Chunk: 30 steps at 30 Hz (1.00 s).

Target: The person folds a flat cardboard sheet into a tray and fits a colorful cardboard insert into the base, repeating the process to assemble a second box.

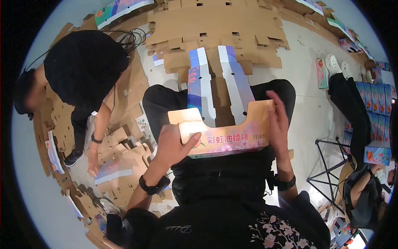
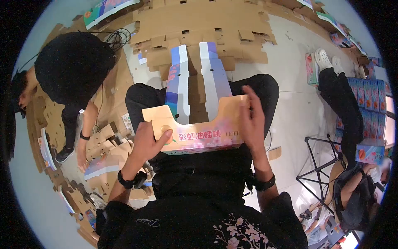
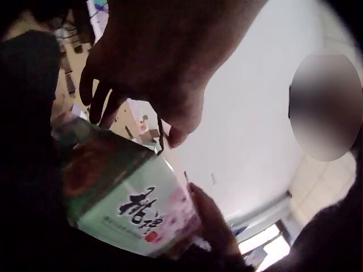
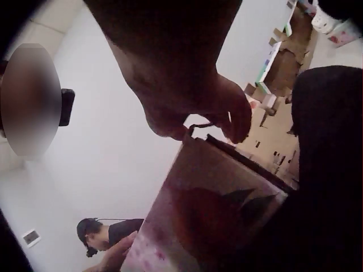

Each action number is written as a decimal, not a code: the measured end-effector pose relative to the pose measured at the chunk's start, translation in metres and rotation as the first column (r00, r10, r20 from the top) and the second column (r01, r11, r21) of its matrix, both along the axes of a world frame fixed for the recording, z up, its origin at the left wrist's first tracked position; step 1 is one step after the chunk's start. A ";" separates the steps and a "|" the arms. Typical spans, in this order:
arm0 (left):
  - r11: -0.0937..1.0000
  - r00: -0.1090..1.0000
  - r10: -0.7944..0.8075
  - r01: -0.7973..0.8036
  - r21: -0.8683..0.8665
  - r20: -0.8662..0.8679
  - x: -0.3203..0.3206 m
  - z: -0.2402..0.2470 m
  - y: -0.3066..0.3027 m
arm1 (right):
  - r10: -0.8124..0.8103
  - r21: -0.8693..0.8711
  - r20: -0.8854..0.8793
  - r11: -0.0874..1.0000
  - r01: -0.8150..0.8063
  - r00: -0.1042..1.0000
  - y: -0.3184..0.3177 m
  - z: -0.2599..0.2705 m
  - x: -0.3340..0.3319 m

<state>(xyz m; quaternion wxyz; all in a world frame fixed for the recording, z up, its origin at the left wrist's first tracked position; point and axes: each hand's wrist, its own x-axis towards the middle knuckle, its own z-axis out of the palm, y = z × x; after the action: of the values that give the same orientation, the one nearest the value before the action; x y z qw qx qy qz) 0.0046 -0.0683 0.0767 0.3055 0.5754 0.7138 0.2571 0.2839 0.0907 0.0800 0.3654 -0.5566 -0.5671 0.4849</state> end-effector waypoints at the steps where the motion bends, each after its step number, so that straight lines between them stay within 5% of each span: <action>1: 0.996 0.983 0.091 -0.091 -0.010 0.160 0.003 0.005 0.005 | 0.108 0.008 0.127 0.994 -0.110 0.986 -0.002 -0.002 0.002; 5: 0.873 0.689 0.380 -0.487 0.006 0.617 0.027 -0.031 0.001 | 0.241 0.047 0.299 0.963 -0.267 0.923 -0.004 -0.030 0.007; 8: 0.825 0.557 0.489 -0.545 -0.148 0.672 0.018 -0.065 0.004 | 0.224 0.049 0.261 0.968 -0.245 0.939 -0.007 -0.057 0.013; 14: 0.889 0.731 0.449 -0.421 -0.177 0.514 0.017 -0.068 0.006 | 0.205 -0.140 0.142 0.973 -0.185 0.968 -0.007 -0.052 0.011; 27: 0.825 0.538 0.553 -0.463 -0.324 0.636 0.017 -0.073 0.016 | 0.252 -0.175 0.140 0.958 -0.227 0.957 0.008 -0.070 0.010; 30: 0.846 0.605 0.516 -0.468 -0.254 0.606 0.020 -0.070 0.014 | 0.254 -0.195 0.232 0.958 -0.211 0.939 0.007 -0.064 0.011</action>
<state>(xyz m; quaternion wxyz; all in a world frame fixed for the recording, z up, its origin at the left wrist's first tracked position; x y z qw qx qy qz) 0.0246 -0.0548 0.0069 0.4717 0.2186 0.6996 0.4902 0.2945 0.0974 0.0163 0.1813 -0.5717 -0.6286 0.4951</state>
